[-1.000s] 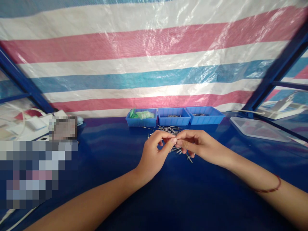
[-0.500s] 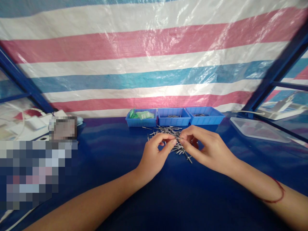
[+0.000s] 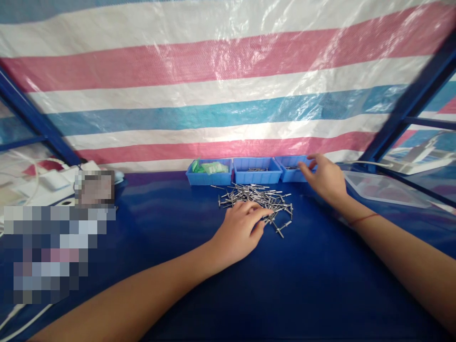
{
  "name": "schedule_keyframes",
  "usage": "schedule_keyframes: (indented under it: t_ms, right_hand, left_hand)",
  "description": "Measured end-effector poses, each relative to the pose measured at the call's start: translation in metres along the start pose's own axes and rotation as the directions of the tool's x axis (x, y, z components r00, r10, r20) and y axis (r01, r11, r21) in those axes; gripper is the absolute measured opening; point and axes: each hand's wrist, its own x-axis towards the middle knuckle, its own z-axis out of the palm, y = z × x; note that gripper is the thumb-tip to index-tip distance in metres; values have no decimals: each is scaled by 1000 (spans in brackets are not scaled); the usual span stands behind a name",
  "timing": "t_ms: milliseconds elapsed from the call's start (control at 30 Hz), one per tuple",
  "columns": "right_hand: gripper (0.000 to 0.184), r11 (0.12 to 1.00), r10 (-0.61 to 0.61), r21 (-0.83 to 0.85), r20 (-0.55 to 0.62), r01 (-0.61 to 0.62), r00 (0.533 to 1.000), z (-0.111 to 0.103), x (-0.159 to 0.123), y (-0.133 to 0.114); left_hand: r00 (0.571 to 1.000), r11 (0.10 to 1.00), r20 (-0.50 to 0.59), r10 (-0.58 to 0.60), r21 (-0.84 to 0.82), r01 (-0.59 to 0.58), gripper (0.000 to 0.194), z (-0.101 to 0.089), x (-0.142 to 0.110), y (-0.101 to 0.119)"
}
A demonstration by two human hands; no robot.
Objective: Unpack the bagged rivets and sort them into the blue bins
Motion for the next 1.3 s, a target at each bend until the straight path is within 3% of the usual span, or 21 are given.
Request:
schedule_keyframes:
  t_ms: [100,233,467,567,667,767,867,967,1067,1167,1300]
  right_hand:
    - [40,999,-25,41,-2,25,1000,-2,-7,-9]
    - [38,982,-123,151,53,114,991,-8,-20,-30]
    - [33,928,-293,286,165,238,942,-20,-40,-58]
    - [27,897,-331,374,218,235,918,-27,-48,-67]
    - [22,833,-374,532,340,151,863,-33,-57,-79]
    - [32,732,-421,681,475,-20,773,-38,-66,-91]
    - [36,647,-411,738,549,-191,728,-41,-72,-99]
    - [32,572,-383,764,570,-298,726,-43,-73,-100]
    - [26,507,-389,782,584,-363,713,-44,-72,-99]
    - [20,448,-404,796,586,-407,702,-46,-72,-99]
    - [15,405,-399,814,567,-417,720,-49,-71,-102]
  left_hand:
    - [998,991,44,52,117,-57,33,2,-1,1]
    - [996,985,54,72,151,-80,19,1,-1,4]
    - [983,958,140,118,246,-150,21,-5,0,7]
    - [986,940,117,120,306,-150,19,-8,1,5]
    - [993,941,39,108,320,-115,19,-12,2,0]
    - [991,967,-53,125,230,-110,18,-16,2,-5]
    - [978,991,-166,130,64,-121,14,-14,1,-6]
    - [973,986,-224,62,-139,-95,8,-11,0,-3]
    - [982,949,-188,-8,-310,-52,6,-9,-1,-1]
    - [983,847,-150,-106,-531,10,1,-9,-1,0]
    - [975,691,-92,-204,-719,77,11,-6,-1,0]
